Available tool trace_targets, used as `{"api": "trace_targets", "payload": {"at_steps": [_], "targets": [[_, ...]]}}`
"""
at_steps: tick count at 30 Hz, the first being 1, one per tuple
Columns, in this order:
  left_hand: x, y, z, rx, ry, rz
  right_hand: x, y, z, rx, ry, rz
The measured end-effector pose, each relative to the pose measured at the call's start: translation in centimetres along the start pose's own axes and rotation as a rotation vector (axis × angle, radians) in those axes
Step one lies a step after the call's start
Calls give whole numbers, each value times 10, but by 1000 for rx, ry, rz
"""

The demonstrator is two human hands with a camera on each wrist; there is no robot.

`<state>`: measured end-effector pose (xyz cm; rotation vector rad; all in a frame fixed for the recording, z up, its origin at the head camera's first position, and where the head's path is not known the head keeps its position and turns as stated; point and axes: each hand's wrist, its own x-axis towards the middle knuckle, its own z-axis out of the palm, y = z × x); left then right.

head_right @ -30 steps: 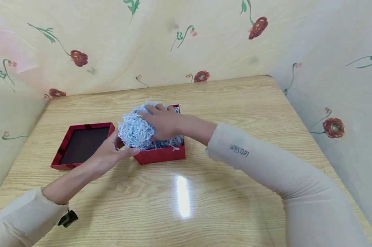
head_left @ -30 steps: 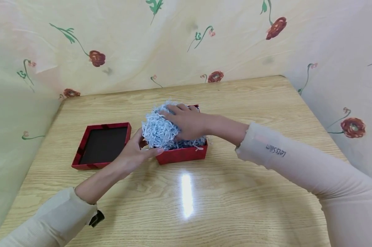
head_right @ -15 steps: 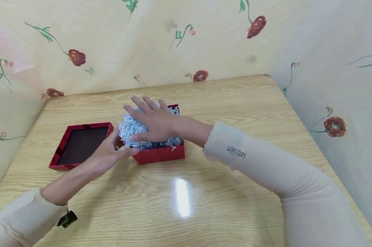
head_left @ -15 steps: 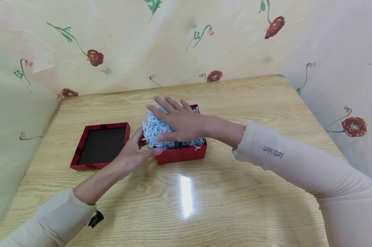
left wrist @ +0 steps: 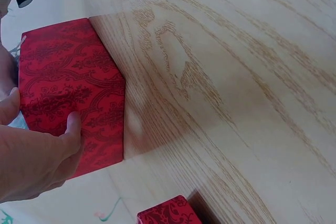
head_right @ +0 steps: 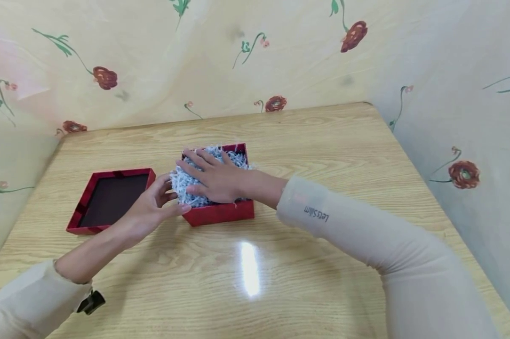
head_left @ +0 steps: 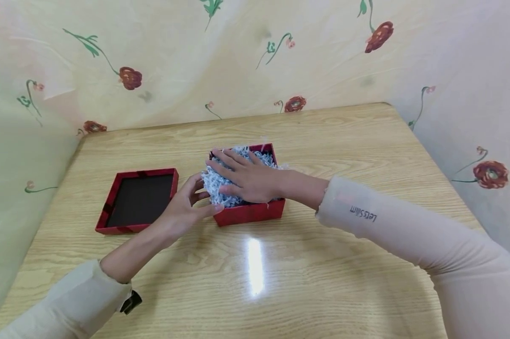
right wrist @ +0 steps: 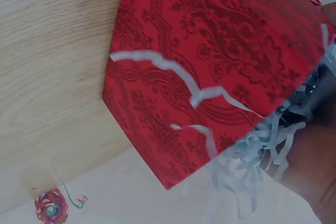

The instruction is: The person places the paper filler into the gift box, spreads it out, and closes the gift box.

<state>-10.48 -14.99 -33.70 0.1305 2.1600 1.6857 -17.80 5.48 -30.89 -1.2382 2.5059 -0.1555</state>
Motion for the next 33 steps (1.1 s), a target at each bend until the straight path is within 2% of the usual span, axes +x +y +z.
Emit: {"api": "trace_targets", "payload": {"at_steps": [4,10,18,22,27,33], "targets": [[0,1,0,15,5,-7,1,1,3,14,-71,29],[1,1,0,10,5,0,3,2,3,19,-128,64],[0,2,-1,0,16,-3,8,5,5,73,-313,107],[1,5,-1,-4,16,-9,12,8,4,102,-365,100],[1,7,-3,-10,8,-10,11,7,-4,83,-353,86],[2,7,-5,-23,-11,-14,4,3,-21,56,-270,88]]}}
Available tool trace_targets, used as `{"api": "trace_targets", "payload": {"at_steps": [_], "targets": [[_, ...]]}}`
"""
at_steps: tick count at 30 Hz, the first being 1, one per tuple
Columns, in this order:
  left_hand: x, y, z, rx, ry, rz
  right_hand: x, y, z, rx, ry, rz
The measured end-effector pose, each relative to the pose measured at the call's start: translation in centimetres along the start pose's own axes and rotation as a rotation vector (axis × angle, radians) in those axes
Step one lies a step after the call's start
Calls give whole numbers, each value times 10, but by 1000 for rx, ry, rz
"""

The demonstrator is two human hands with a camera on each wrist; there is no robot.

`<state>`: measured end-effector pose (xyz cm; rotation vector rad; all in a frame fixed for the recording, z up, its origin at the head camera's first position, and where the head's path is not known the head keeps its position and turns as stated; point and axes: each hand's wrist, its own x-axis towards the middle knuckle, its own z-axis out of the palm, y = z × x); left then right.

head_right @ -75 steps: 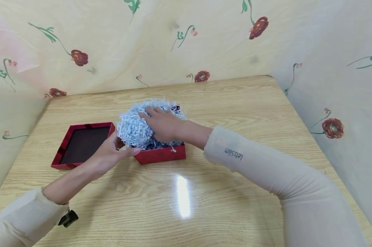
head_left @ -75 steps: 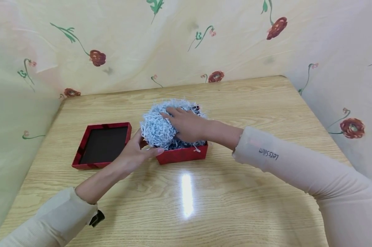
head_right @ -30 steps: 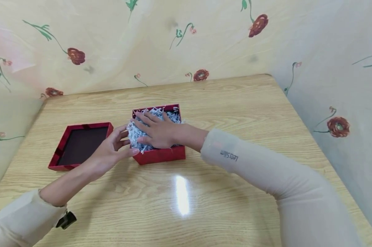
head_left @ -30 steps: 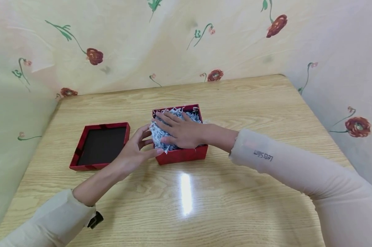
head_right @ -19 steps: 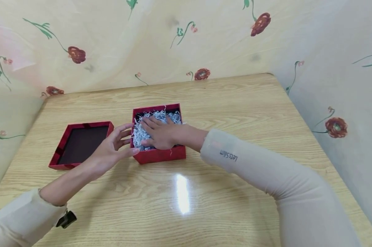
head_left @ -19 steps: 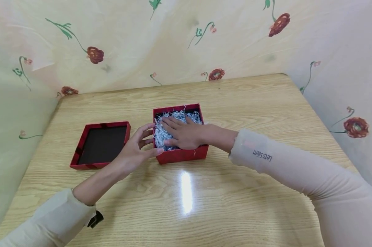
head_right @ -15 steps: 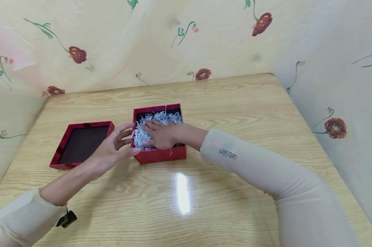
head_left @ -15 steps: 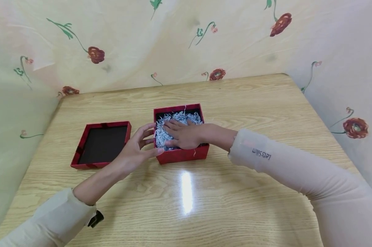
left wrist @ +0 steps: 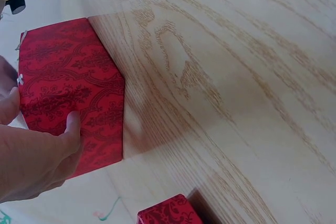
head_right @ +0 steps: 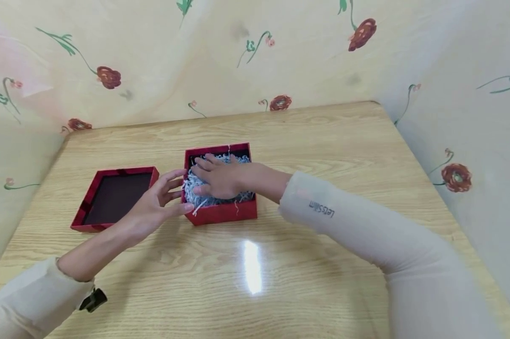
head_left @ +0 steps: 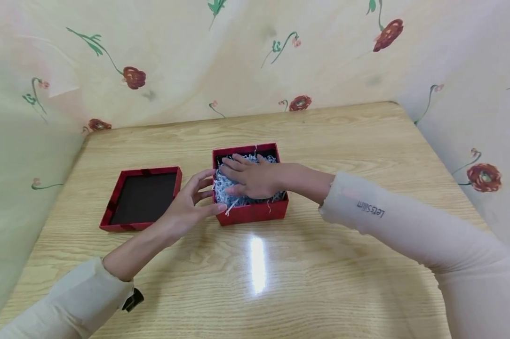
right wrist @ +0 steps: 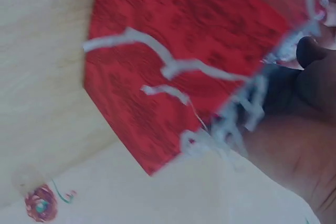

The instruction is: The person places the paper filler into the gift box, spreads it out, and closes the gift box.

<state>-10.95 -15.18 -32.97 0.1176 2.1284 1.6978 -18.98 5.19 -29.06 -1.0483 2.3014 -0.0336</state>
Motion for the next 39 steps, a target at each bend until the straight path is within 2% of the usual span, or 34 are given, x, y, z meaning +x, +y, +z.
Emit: {"api": "trace_targets", "payload": {"at_steps": [7,11,17,24,34,39], "targets": [[0,1,0,11,6,-3,-17,-2,-5,-3,121,-3],[-1,2,0,18,7,6,-22,4,-2,1,147,5],[-2,1,1,26,17,-4,-22,9,5,44,130,4],[-2,0,1,19,11,14,-15,10,14,107,109,2],[-2,-3,1,10,11,11,7,6,26,193,3,1],[-2,-2,1,10,15,7,17,10,30,220,-18,-18]]}}
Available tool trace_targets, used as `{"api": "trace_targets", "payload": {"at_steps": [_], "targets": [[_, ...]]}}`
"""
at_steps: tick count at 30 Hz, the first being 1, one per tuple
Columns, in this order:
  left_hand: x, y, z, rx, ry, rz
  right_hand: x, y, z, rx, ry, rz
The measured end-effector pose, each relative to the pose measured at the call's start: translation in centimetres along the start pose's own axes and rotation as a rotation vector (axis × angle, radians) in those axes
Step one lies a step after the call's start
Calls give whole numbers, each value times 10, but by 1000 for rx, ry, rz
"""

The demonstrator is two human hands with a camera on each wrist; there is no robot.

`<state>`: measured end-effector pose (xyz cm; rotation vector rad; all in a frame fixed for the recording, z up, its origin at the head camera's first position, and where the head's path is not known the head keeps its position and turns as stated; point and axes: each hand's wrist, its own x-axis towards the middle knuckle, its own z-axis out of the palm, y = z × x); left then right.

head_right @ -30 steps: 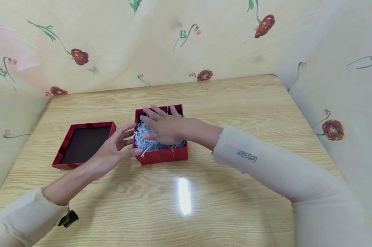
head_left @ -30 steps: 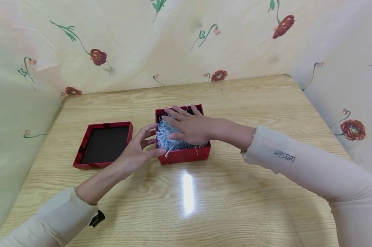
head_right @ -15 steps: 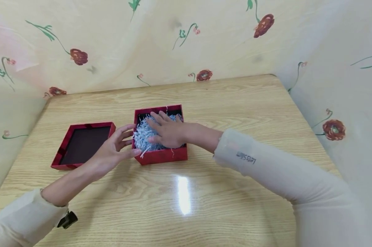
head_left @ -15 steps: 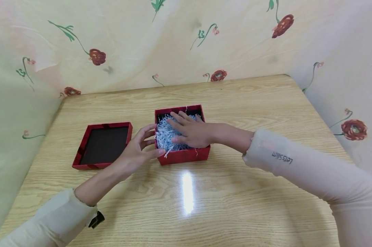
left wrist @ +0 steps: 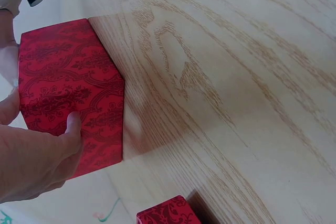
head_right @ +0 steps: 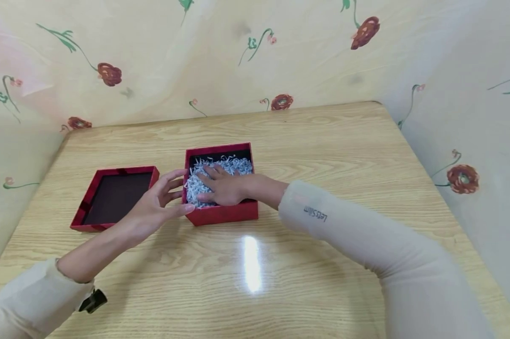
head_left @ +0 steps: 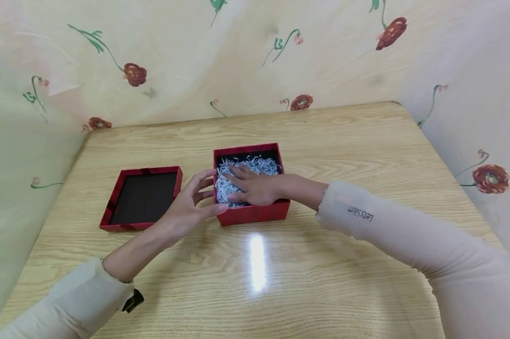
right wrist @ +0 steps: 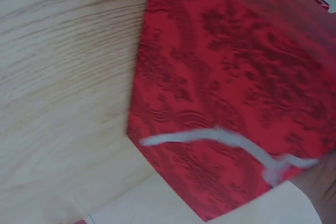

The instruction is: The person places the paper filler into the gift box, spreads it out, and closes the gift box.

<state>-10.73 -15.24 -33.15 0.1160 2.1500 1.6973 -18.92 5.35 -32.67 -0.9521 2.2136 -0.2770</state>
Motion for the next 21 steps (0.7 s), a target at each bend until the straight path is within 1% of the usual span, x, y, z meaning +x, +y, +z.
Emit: {"api": "trace_targets", "payload": {"at_steps": [6,10,12,15,21], "targets": [[0,0,1,-7,7,-9,7,5,1,-29,-22,-17],[0,2,0,-5,7,-19,6,2,-4,-50,-27,-15],[0,2,0,-4,3,-20,2,0,-9,-60,-21,-19],[0,3,-1,-4,-5,-15,-8,-5,-19,-71,9,-34],[1,4,-1,0,-12,-4,-32,-7,-32,-68,105,-56]]}}
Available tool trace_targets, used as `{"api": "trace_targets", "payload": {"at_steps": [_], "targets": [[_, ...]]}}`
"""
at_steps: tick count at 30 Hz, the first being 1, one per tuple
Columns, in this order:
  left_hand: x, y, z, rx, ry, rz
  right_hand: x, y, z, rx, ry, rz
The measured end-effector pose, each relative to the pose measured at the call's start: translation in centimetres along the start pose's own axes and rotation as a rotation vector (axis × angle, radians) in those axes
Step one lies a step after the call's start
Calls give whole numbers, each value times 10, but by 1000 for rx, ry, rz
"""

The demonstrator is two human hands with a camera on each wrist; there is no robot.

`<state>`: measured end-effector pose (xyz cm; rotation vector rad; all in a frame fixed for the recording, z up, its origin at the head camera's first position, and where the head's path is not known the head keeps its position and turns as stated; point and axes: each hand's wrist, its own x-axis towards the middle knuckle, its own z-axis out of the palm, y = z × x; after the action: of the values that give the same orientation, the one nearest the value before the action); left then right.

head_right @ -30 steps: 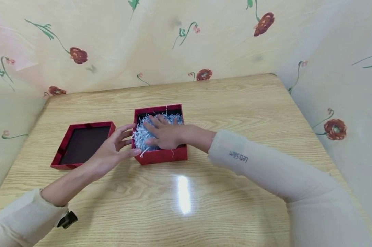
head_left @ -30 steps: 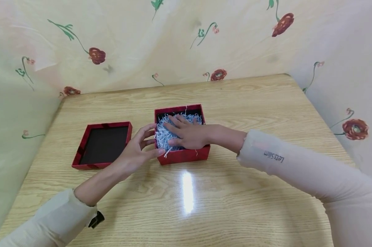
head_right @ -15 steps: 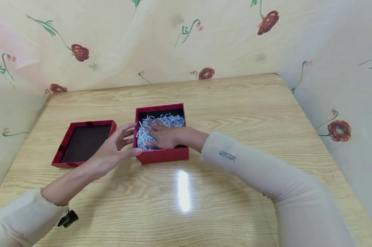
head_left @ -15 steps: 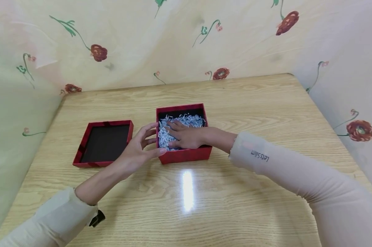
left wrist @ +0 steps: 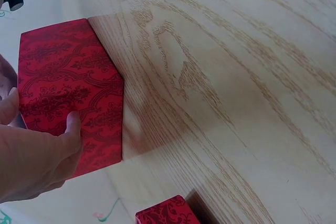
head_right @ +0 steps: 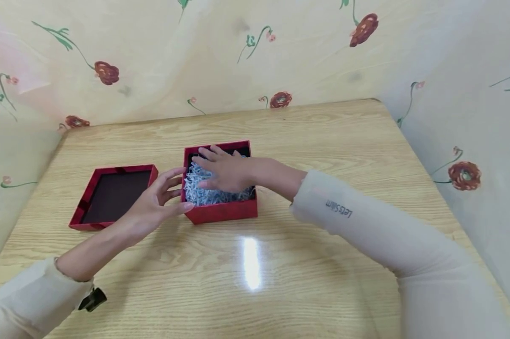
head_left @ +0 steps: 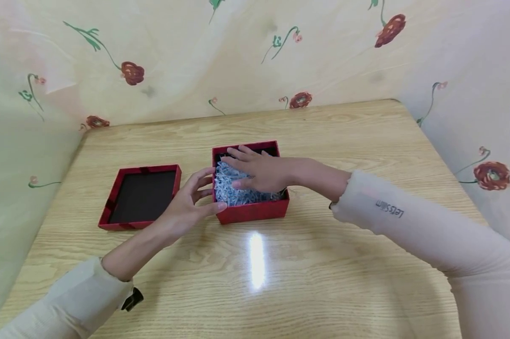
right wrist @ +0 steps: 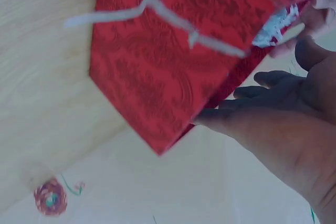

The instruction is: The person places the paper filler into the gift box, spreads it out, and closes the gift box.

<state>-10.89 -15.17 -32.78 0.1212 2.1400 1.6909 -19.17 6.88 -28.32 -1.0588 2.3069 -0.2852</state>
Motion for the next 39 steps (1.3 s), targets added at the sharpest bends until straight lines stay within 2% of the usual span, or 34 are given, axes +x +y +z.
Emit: {"api": "trace_targets", "payload": {"at_steps": [9,20,28,33,39], "targets": [[1,0,2,5,11,-11,-31,18,-4,-34,107,22],[1,-3,2,17,23,-4,-51,35,3,-20,192,45],[0,-5,3,14,25,0,-66,48,10,-27,286,55],[0,-5,3,14,26,-1,-74,56,17,-18,295,69],[-1,-5,3,11,28,-5,-76,62,29,-61,304,68]]}}
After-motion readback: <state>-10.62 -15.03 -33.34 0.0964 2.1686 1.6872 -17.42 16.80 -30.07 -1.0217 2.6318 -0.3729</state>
